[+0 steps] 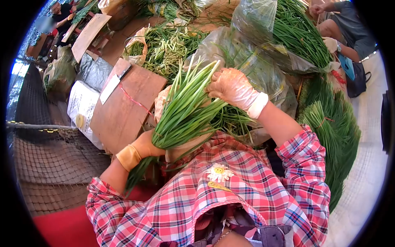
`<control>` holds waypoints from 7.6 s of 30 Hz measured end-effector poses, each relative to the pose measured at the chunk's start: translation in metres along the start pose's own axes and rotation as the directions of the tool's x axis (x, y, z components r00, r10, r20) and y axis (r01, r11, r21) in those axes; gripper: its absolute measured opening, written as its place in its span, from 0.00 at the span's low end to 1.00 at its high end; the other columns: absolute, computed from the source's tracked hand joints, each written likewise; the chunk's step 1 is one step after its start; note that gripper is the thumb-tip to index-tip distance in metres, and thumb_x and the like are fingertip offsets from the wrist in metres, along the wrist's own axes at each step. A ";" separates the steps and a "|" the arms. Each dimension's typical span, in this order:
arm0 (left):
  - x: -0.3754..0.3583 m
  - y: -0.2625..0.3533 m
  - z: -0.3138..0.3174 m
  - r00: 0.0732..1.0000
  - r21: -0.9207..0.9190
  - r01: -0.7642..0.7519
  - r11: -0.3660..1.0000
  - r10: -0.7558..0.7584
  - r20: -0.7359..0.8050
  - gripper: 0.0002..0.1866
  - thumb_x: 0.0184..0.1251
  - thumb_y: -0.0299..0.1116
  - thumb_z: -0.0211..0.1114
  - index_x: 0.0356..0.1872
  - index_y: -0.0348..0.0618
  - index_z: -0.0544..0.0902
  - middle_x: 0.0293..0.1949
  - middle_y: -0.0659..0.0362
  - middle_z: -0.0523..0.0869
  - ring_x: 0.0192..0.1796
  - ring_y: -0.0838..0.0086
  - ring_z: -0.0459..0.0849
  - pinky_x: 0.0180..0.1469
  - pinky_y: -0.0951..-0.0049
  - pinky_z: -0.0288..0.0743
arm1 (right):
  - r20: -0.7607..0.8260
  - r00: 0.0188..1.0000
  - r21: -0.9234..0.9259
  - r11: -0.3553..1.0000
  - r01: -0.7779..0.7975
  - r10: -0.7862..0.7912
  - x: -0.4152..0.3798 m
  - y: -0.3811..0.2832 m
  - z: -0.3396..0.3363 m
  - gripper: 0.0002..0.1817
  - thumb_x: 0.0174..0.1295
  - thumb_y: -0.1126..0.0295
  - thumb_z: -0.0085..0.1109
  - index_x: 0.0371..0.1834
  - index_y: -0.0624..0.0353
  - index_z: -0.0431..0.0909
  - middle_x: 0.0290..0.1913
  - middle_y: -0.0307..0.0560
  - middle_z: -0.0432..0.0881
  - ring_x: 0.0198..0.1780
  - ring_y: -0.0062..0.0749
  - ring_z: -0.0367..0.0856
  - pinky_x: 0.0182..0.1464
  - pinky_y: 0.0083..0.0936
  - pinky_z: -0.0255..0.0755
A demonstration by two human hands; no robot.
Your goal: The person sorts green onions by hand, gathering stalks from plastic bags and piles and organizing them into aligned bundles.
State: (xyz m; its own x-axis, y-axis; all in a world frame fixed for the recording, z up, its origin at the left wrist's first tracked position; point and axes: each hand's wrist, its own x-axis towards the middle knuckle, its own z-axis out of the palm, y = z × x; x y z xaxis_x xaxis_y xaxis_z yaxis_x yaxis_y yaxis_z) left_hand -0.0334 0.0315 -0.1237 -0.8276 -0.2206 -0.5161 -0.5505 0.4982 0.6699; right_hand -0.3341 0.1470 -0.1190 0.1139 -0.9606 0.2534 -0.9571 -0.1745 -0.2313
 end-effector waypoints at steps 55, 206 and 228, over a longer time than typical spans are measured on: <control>-0.011 -0.041 0.028 0.967 -0.209 0.063 0.976 -0.111 -0.228 0.38 0.39 0.38 0.73 0.57 0.39 0.70 0.45 0.48 0.83 0.49 0.61 0.82 0.52 0.68 0.74 | 0.496 0.849 0.681 0.526 -0.509 0.180 0.012 0.040 0.037 0.20 0.51 0.57 0.64 0.43 0.60 0.82 0.40 0.53 0.83 0.42 0.41 0.79 0.49 0.31 0.70; 0.007 -0.014 0.047 0.903 -0.221 -0.102 0.970 -0.003 -0.430 0.41 0.38 0.33 0.77 0.58 0.36 0.69 0.51 0.55 0.80 0.53 0.70 0.77 0.58 0.70 0.68 | 0.558 0.818 0.803 0.340 -0.489 -0.141 -0.009 -0.063 -0.058 0.12 0.58 0.62 0.62 0.32 0.60 0.84 0.27 0.44 0.82 0.27 0.21 0.80 0.26 0.18 0.74; 0.042 0.111 0.051 0.928 -0.127 -0.013 0.992 -0.036 -0.370 0.33 0.52 0.46 0.67 0.58 0.42 0.68 0.38 0.42 0.83 0.44 0.50 0.82 0.45 0.59 0.76 | 0.127 0.943 0.785 -0.612 0.095 0.309 -0.056 -0.056 0.046 0.59 0.39 0.34 0.65 0.71 0.56 0.52 0.67 0.50 0.62 0.67 0.45 0.62 0.70 0.43 0.55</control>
State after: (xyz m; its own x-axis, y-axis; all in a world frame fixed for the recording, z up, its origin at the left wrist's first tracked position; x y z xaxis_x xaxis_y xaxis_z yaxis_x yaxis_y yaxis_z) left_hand -0.1233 0.1206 -0.0985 -0.7890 -0.5330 -0.3054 -0.5495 0.3901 0.7388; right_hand -0.2747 0.2003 -0.1633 -0.1544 -0.9868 0.0479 0.8057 -0.1538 -0.5721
